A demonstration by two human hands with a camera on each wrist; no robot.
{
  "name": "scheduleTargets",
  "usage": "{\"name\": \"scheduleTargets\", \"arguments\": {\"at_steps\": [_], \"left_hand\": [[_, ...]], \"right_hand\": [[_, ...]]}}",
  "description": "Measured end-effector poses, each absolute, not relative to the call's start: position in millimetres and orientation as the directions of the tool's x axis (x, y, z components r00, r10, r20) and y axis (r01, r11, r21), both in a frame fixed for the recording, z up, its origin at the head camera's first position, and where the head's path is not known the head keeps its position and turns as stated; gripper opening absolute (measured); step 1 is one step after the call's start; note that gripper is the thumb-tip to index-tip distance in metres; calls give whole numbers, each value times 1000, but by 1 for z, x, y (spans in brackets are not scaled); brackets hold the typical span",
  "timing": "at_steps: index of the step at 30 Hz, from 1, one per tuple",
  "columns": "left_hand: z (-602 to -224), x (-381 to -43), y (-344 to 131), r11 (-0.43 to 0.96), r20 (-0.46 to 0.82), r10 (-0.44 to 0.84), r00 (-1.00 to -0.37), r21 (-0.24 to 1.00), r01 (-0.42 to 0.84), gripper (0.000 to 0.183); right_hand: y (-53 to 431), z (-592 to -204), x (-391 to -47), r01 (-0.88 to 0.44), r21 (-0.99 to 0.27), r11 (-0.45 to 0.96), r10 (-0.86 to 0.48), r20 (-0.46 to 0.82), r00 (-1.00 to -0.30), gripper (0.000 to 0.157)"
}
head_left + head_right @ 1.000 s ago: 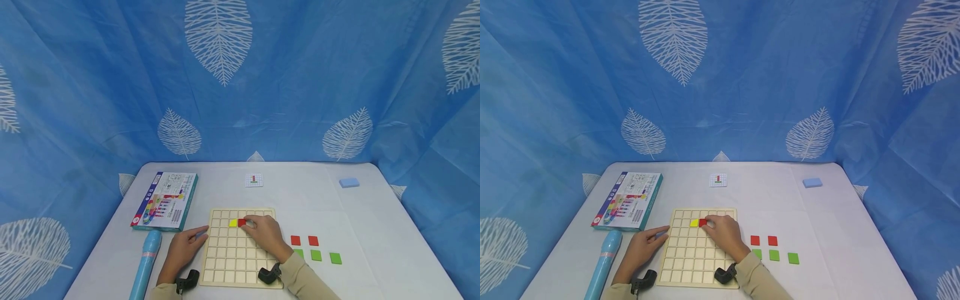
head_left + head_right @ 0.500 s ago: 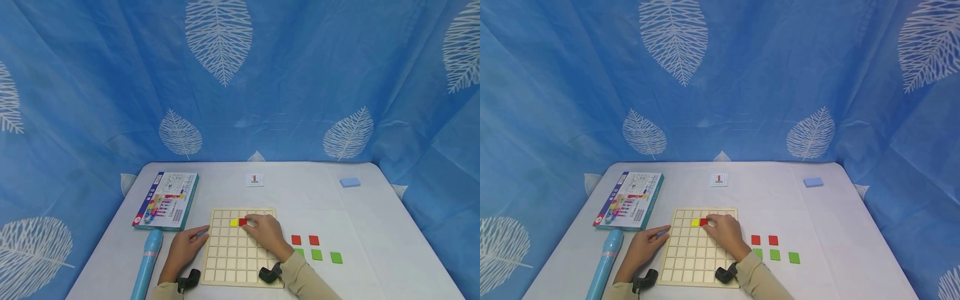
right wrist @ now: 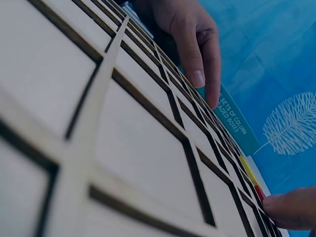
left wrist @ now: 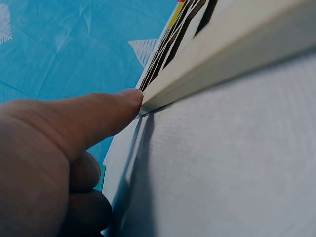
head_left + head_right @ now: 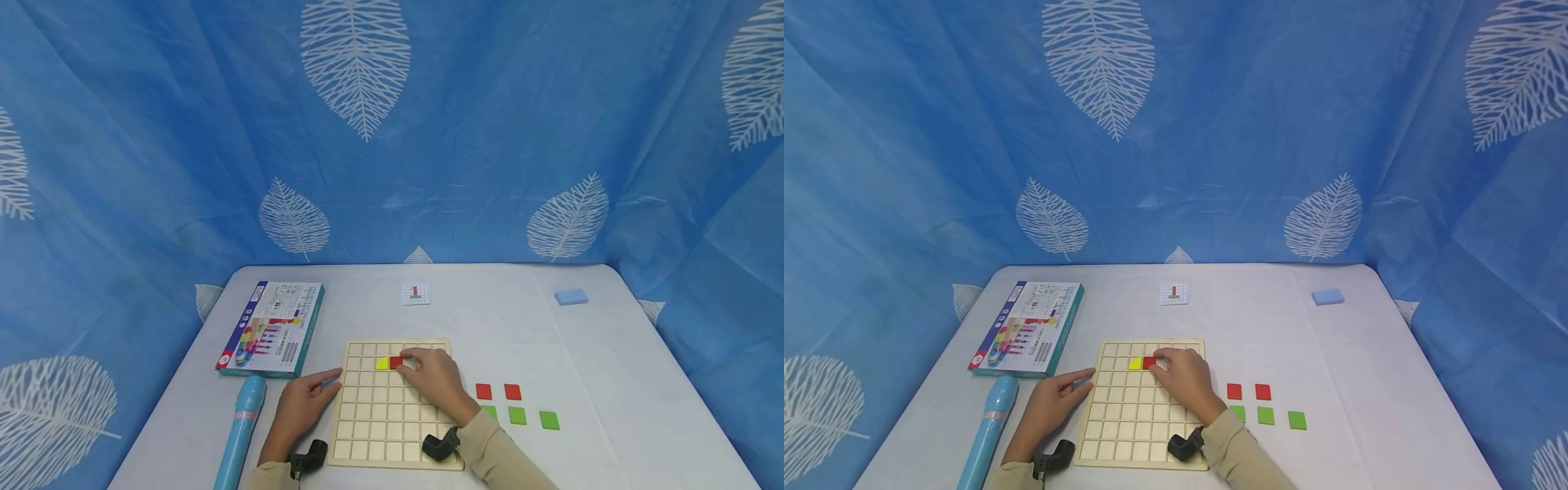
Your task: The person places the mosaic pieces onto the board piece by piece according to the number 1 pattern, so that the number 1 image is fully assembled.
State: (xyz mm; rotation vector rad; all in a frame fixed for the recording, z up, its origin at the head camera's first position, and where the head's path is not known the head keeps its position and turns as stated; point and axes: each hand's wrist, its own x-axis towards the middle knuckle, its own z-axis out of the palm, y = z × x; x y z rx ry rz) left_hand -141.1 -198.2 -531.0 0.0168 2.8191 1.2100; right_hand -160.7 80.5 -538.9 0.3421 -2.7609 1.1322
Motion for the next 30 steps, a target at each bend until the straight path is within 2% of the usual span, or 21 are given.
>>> {"name": "scheduleTargets", "arguments": {"at_steps": [8, 14, 21, 27, 30], "left_hand": [[-532, -142, -199, 695, -62, 33, -998, 719, -22, 33], [-531, -142, -198, 697, -69, 29, -997, 716, -29, 33], [-529, -140, -199, 706, -74, 29, -997, 707, -32, 33], [-530, -141, -200, 701, -71, 38, -997, 713, -24, 32], [-531, -142, -200, 696, -64, 43, -997, 717, -16, 32]], "right_hand": [[80, -539, -161, -263, -682, 682, -166, 205, -965, 26], [90, -536, -157, -284, -726, 626, -211, 192, -958, 30], [123, -520, -145, -247, -778, 578, -121, 218, -968, 27], [162, -503, -130, -274, -727, 629, -84, 287, -954, 23], [186, -498, -121, -241, -707, 665, -50, 279, -959, 23]]}}
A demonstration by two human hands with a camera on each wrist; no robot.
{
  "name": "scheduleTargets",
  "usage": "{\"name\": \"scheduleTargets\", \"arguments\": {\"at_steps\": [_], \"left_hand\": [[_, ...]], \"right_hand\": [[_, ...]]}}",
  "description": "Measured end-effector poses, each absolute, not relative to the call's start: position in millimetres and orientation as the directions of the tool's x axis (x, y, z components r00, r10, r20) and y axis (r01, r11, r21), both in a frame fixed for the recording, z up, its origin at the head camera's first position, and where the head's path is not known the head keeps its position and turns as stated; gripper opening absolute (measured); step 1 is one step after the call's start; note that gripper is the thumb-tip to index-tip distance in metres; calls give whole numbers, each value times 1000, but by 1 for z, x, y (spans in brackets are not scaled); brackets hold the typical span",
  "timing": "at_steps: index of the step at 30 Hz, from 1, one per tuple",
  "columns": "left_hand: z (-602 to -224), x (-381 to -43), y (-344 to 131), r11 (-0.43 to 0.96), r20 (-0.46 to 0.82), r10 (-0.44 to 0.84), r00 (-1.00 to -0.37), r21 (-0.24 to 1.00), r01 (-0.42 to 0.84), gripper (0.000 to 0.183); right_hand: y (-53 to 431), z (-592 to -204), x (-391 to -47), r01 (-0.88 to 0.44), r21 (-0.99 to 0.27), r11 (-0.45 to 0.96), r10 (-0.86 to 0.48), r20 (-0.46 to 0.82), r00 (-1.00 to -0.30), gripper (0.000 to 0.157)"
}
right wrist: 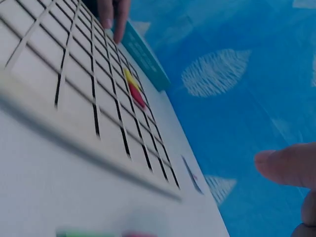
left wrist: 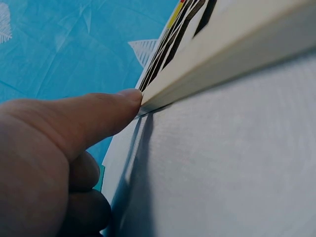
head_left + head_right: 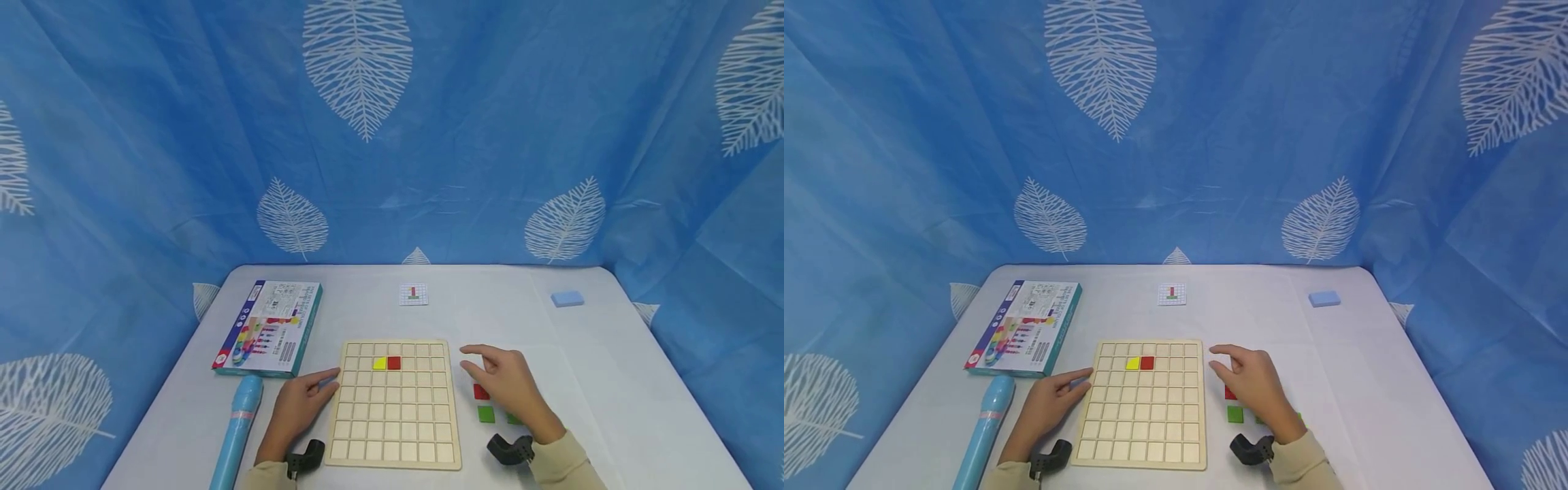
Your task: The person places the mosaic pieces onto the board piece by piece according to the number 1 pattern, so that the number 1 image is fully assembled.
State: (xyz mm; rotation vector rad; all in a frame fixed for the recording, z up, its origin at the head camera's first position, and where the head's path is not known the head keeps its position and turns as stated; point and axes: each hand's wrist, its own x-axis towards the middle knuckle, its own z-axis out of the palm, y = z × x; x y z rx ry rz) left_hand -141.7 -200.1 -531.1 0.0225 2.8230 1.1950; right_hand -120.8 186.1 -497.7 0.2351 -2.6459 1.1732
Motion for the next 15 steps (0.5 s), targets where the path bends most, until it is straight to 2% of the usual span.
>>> {"name": "scheduleTargets", "arguments": {"at_steps": [9, 15], "left_hand": [[-533, -143, -199, 702, -65, 52, -996, 712, -10, 33], [-534, -143, -200, 713, -63, 45, -997, 701, -13, 33]], "right_hand": [[265, -519, -86, 16, -709, 705, 100, 77, -992, 26], [280, -529, -76, 150, -702, 696, 167, -45, -985, 34]]}}
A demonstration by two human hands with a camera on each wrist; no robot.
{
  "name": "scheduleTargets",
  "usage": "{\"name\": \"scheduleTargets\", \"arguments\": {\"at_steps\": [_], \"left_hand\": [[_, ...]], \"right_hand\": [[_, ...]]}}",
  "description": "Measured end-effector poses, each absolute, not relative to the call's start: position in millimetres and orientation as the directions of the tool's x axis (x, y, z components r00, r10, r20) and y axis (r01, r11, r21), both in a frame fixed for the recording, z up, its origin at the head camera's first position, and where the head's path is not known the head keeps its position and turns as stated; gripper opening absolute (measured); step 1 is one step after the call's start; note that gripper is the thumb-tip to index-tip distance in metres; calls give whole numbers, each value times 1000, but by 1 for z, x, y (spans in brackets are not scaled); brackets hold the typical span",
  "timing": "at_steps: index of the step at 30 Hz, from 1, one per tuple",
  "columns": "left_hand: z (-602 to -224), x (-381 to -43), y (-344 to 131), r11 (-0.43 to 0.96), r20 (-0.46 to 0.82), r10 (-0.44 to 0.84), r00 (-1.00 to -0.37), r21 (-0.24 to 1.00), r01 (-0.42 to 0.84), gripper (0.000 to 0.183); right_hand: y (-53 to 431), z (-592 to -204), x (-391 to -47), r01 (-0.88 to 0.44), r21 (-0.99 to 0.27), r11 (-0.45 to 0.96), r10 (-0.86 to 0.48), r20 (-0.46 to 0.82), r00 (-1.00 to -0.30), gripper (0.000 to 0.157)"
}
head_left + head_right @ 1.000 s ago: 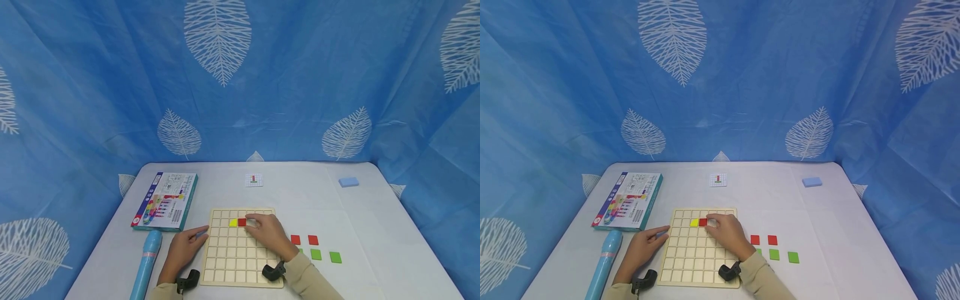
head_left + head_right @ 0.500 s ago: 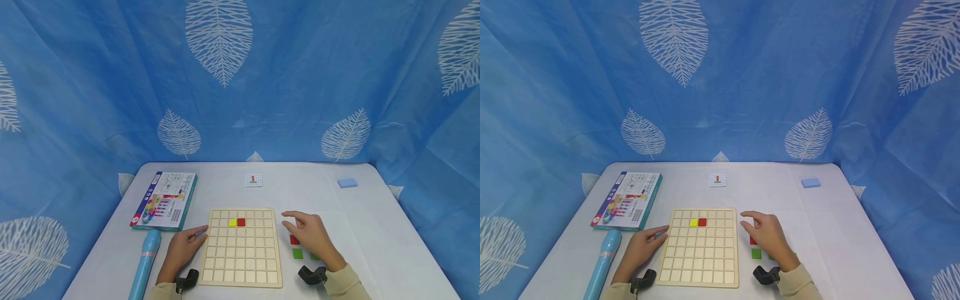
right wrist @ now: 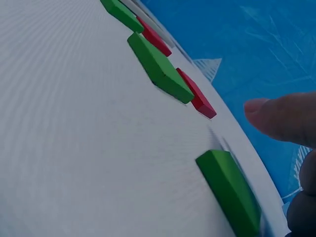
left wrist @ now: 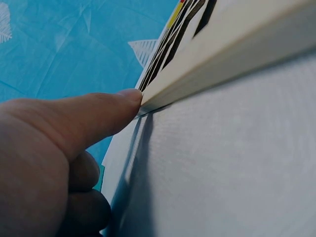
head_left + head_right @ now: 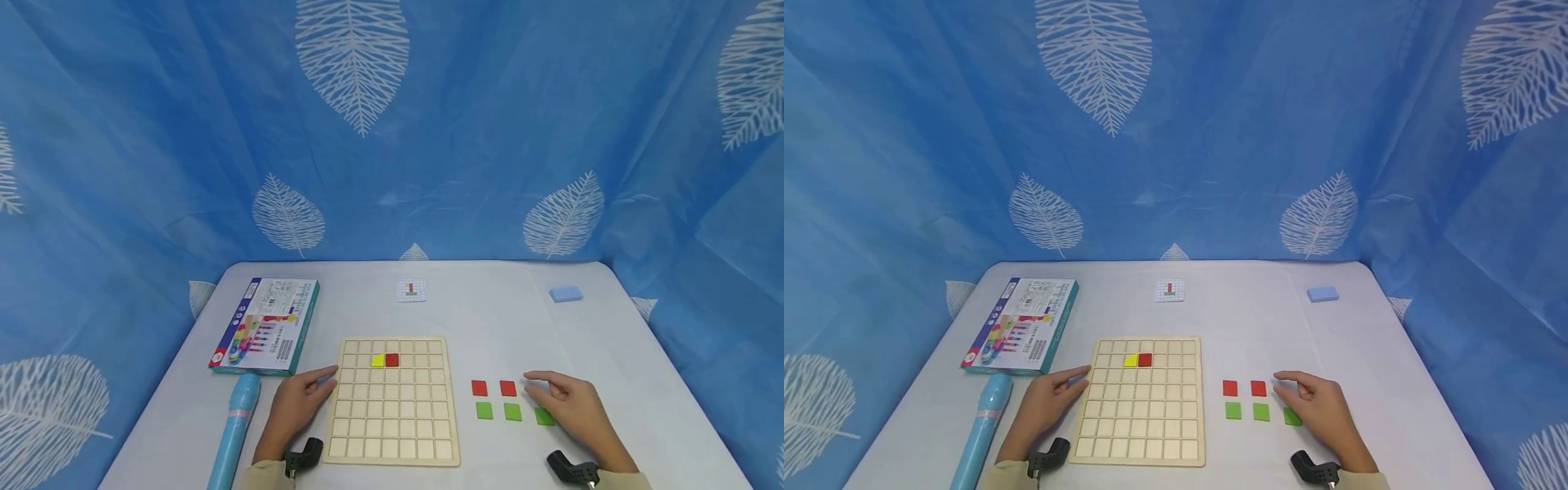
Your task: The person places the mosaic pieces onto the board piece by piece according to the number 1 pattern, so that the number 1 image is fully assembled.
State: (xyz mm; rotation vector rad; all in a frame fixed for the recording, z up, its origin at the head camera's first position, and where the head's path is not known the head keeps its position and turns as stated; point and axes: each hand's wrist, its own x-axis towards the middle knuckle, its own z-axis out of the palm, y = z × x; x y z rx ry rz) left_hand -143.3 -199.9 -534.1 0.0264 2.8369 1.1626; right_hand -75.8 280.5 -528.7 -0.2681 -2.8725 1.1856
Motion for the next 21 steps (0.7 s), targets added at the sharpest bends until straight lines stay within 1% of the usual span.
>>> {"name": "scheduleTargets", "arguments": {"at_steps": [11, 15, 21], "left_hand": [[-531, -142, -200, 717, -55, 42, -998, 697, -8, 33], [-530, -142, -199, 717, -59, 44, -997, 697, -10, 33], [-531, -142, -199, 708, -81, 39, -996, 705, -30, 33]], "right_hand": [[279, -530, -75, 175, -713, 679, 126, -122, -985, 42], [277, -530, -75, 161, -693, 703, 107, -121, -987, 43], [275, -531, -74, 126, -675, 727, 92, -86, -992, 46]]}}
